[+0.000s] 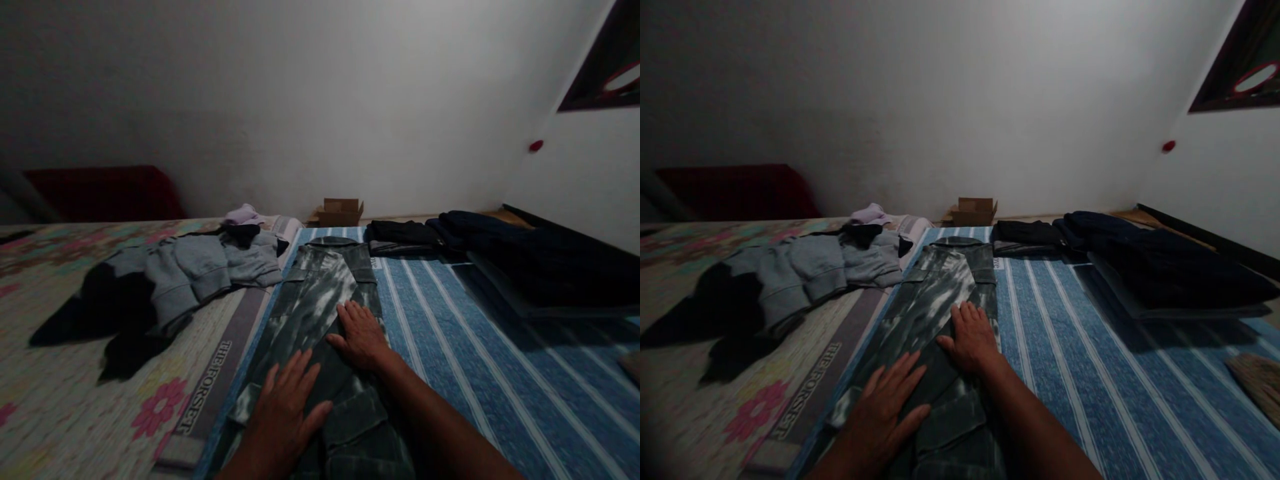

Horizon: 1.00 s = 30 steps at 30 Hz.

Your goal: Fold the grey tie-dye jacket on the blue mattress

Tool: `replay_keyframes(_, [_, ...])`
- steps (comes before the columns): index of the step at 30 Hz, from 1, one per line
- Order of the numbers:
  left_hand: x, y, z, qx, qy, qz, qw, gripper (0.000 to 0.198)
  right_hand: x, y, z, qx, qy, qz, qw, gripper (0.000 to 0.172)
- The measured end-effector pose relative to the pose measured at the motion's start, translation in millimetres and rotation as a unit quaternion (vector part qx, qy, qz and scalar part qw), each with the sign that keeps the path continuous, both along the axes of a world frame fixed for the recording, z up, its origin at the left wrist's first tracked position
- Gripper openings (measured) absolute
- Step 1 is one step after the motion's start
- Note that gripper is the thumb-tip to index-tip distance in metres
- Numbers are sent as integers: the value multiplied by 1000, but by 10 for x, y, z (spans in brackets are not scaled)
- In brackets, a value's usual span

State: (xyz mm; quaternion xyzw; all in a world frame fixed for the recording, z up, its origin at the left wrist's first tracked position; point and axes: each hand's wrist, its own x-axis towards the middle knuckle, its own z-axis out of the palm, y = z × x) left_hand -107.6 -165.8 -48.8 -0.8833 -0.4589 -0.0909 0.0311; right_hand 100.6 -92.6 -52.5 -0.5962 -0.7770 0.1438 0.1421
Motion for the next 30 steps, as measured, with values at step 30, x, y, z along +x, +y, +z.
replay_keyframes(30, [-437, -907, 234, 61, -57, -113, 990, 68, 33, -1388, 164, 221, 21, 197, 955, 54])
